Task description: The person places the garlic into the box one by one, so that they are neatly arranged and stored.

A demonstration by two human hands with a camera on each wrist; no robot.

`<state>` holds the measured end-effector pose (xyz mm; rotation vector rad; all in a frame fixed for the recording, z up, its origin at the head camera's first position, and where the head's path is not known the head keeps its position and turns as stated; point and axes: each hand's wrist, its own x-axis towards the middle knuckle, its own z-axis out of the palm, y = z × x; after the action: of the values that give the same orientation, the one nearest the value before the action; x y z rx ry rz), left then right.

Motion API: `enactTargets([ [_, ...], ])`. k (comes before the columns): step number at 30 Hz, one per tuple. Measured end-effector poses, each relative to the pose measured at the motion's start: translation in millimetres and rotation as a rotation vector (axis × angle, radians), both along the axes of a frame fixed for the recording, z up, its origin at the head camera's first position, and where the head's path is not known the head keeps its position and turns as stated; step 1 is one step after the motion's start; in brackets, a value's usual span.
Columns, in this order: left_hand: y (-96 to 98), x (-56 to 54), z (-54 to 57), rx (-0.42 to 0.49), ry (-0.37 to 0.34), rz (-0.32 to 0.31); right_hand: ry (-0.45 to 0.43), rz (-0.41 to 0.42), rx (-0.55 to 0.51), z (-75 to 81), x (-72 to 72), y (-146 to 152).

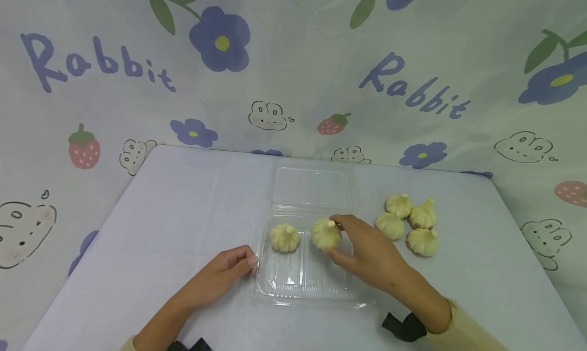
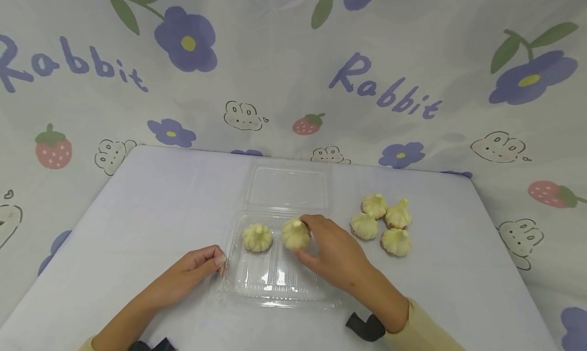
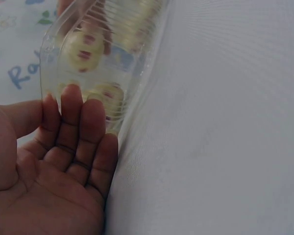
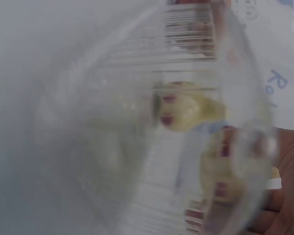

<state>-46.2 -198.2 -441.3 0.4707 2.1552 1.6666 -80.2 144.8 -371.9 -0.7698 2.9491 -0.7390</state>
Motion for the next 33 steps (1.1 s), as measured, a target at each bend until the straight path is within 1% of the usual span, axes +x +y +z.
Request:
enactTargets([
  [8, -0.1, -0.1, -1.5, 0.003, -0.003, -0.002, -0.013, 0.022, 0.018, -14.7, -4.4, -9],
  [18, 1.3, 0.2, 2.3, 0.022, 0.017, -0.015, 0.018, 0.003, 0.055, -30.1, -5.6, -17],
  [25, 1.8, 0.5, 3.6, 0.017, 0.007, -0.010, 0.050, -0.013, 0.093, -35.4, -5.7, -22],
  [33, 0.8, 0.8, 2.3, 0.024, 0.005, -0.013, 0.046, -0.032, 0.125, -37.5, -4.1, -25],
])
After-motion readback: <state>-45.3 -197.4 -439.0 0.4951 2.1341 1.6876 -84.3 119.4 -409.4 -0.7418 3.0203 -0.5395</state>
